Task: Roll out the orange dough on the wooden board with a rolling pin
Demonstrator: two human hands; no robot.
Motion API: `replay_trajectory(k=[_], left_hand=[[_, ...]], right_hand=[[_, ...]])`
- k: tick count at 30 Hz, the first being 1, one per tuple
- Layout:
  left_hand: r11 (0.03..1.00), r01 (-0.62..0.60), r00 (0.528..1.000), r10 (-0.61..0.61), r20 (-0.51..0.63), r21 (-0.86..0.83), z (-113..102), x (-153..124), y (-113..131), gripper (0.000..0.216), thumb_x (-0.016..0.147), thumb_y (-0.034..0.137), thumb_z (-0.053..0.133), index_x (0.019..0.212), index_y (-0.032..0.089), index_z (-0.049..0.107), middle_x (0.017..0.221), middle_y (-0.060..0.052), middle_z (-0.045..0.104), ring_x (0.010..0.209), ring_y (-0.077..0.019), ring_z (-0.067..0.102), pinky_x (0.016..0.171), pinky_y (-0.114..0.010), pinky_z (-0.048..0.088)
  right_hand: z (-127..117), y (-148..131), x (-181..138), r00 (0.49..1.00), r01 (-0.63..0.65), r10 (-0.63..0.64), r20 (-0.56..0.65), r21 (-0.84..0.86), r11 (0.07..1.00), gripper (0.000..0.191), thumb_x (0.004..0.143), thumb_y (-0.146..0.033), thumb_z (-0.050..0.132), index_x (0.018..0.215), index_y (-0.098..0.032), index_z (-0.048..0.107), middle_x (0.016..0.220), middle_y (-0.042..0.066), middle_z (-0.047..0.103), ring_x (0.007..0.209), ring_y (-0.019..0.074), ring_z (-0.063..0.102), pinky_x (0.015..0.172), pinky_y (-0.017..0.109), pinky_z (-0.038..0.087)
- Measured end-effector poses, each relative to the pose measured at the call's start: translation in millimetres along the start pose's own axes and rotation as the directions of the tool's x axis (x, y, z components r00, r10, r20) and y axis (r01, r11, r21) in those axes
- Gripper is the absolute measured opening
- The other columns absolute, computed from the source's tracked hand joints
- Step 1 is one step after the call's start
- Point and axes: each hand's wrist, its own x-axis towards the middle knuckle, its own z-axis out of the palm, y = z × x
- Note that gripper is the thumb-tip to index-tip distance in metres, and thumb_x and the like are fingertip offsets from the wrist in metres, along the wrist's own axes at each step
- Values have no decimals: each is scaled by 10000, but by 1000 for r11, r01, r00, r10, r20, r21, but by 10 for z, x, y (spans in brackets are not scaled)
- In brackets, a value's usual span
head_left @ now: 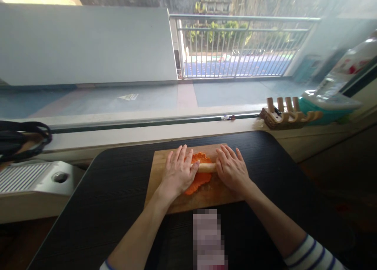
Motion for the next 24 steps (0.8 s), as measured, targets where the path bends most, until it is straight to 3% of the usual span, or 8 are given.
replay_trajectory(k=[10,24], left_hand=[[999,32,998,-32,-47,3,95,214,-74,590,950,488,222,1360,138,462,1414,-174,457,1338,-293,370,1086,-492,271],[994,107,994,-107,-9,-31,70,486,-138,579,961,478,204,1330,125,476,1385,-145,499,1310,-253,414,1062,-423,328]], right_hand=[[6,98,481,981,-26,26,193,-2,1000,474,904,-270,311,1345,-180,461,1429,112,448,1330,245,359,1079,476,272],[87,153,903,969,-56,43,243,46,997,391,877,-227,346,1229,-198,515,1326,99,535,1224,236,449,1015,407,325]])
